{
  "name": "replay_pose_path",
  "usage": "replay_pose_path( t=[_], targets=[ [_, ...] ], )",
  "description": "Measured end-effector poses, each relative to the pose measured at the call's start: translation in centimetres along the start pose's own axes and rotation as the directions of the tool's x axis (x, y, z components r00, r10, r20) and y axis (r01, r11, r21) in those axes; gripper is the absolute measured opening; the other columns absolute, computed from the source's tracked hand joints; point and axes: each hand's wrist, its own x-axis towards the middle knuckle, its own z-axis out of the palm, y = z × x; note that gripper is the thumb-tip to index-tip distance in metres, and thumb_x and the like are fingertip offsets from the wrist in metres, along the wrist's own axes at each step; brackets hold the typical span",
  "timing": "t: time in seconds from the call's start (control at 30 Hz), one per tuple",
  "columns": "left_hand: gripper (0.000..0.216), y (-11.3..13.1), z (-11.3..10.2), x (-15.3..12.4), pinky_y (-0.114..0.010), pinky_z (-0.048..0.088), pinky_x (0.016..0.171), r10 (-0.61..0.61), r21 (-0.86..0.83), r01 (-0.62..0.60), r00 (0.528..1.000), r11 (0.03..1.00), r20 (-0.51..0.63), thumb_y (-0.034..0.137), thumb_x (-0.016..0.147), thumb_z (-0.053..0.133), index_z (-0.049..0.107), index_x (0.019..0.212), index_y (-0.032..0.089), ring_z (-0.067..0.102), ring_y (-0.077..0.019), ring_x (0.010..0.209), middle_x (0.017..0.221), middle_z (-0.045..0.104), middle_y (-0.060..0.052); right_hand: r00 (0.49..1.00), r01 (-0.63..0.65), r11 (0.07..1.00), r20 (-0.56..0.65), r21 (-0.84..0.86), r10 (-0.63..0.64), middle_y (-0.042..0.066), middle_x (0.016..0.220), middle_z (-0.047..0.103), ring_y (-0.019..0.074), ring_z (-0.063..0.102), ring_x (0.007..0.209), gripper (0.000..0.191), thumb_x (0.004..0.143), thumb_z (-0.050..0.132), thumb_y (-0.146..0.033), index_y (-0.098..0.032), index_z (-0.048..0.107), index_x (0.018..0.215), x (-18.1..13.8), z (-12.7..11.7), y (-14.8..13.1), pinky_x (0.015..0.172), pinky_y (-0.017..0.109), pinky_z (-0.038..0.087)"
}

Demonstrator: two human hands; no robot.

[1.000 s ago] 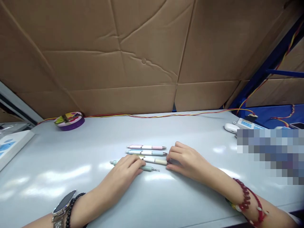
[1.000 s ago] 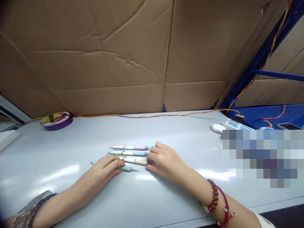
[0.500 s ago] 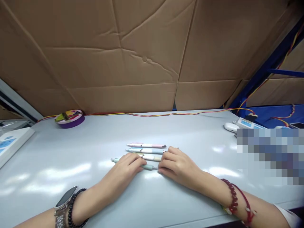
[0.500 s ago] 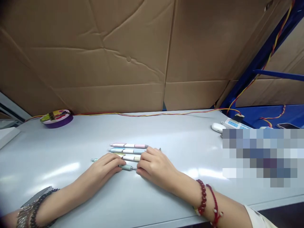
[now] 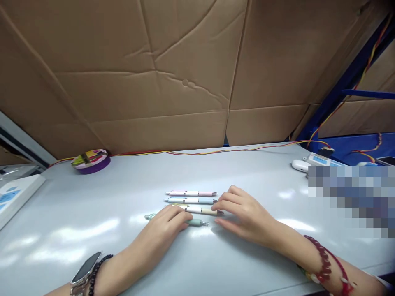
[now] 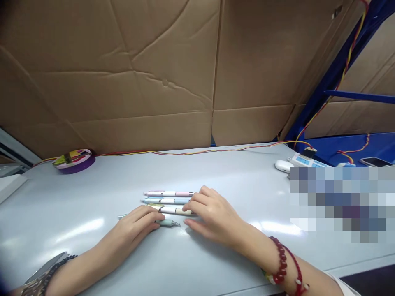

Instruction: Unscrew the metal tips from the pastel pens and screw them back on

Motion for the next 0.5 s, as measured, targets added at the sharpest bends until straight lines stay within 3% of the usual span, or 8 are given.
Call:
replay_pose_path(
  t=[0.2,0.33,0.5],
  targets=[
    [0.020,-0.2,0.1,-0.1,-0.031,0.044,0.074,0.018,0.112,-0.016,1.000,0.994,-0.011,0.013,0.094,0.035,0.052,0.086,0.019,0.054,-0.0183,0.081,0.088,0.060,-0.003,0.995,-0.095,0.987,0.032,-0.127,0.099,0.005,0.078,0.062,0.0197,0.046,0.075,0.007,0.082,0.059,-0.019,-0.019,0.064,0.087,-0.2,0.1,0.6,0.065,0.031,0.036],
    [0.018,-0.4,0.3,-0.2,-0.035,0.039,0.085,0.056,0.188,-0.044,0.997,0.981,-0.059,0.010,0.093,0.037,0.051,0.086,0.019,0.052,-0.0199,0.094,0.100,0.061,-0.003,0.989,-0.134,0.985,0.054,-0.107,0.140,0.004,0.079,0.062,0.0199,0.046,0.077,0.009,0.084,0.057,-0.019,-0.021,0.065,0.088,-0.2,1.0,0.6,0.067,0.031,0.036],
    [0.015,-0.8,0.1,-0.1,-0.037,0.037,0.085,-0.003,0.248,0.018,0.998,0.969,-0.058,0.012,0.092,0.042,0.053,0.087,0.021,0.049,-0.0230,0.104,0.104,0.062,-0.001,0.980,-0.190,0.981,-0.068,-0.028,0.187,0.005,0.082,0.063,0.0199,0.047,0.076,0.013,0.089,0.051,-0.022,-0.021,0.063,0.091,-0.1,0.3,1.2,0.069,0.033,0.039]
  ],
)
